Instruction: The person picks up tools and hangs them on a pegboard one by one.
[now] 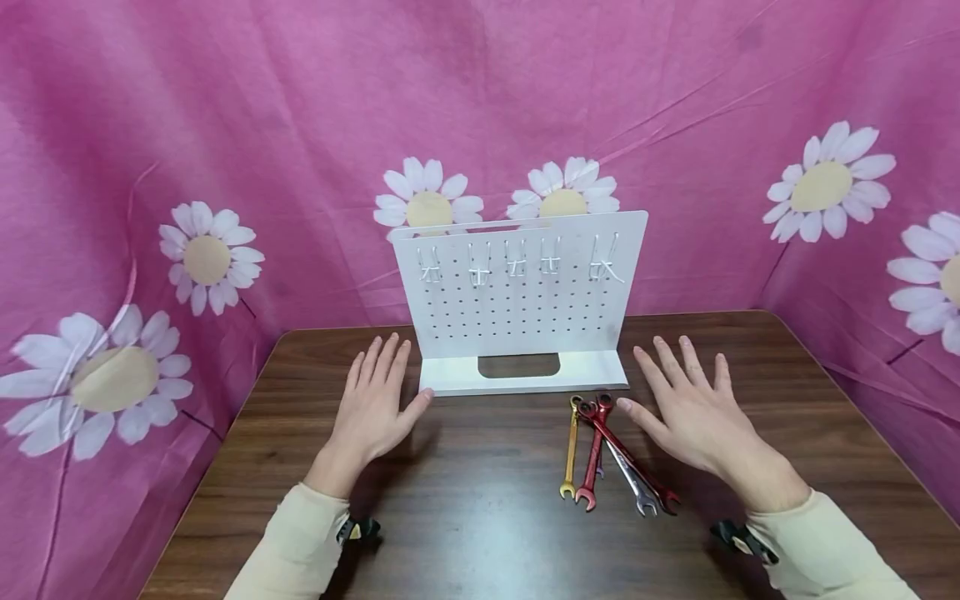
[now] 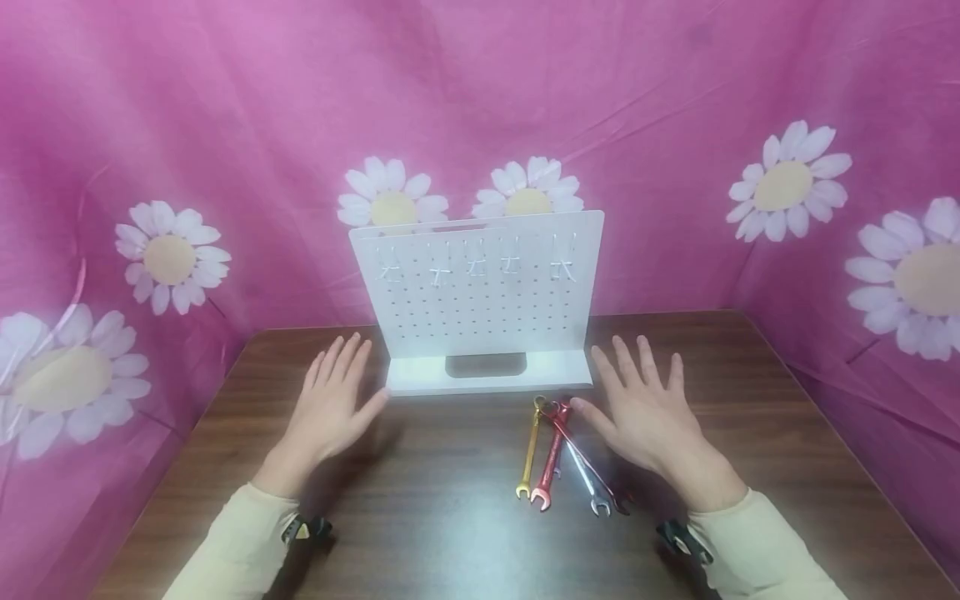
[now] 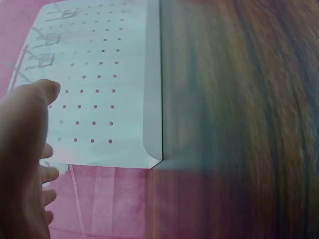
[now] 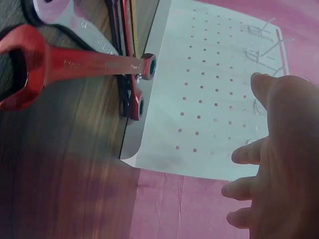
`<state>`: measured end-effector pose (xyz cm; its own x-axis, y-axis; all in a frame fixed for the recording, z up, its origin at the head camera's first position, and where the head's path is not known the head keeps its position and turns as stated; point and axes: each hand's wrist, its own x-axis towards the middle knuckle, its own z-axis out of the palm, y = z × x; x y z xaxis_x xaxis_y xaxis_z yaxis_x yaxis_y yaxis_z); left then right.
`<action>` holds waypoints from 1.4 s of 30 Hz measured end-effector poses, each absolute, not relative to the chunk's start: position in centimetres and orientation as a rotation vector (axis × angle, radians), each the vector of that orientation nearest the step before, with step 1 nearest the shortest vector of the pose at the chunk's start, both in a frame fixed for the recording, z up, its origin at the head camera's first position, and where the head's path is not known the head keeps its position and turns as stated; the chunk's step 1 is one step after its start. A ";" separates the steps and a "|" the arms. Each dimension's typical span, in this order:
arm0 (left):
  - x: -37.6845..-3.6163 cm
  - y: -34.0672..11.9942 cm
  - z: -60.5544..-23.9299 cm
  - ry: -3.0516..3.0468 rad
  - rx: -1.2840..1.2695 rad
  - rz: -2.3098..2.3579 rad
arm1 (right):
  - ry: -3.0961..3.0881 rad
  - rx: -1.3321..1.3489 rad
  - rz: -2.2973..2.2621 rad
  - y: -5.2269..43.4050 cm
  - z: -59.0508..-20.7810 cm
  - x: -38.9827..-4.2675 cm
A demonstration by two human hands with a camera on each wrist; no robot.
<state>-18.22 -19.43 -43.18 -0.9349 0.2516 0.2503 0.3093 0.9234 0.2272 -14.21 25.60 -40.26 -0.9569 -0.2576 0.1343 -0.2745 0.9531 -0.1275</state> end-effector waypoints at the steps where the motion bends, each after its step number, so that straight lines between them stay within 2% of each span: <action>1: -18.3 -19.5 -43.2 -2.866 -0.422 -0.450 | -2.984 0.413 0.228 25.6 -40.3 -14.2; 11: -19.7 -21.0 -44.2 -2.678 -0.415 -1.048 | -2.981 0.456 0.510 25.1 -40.4 -14.2; 21: -22.2 -21.6 -44.7 -2.528 -0.356 -1.432 | -2.919 0.462 0.772 24.4 -41.9 -14.6; 28: -24.3 -20.9 -44.8 -2.441 -0.172 -1.543 | -2.997 0.436 0.810 24.2 -42.7 -14.5; 42: -27.8 -19.6 -44.0 -2.342 -0.175 -1.789 | -3.024 0.378 0.816 24.1 -45.1 -13.7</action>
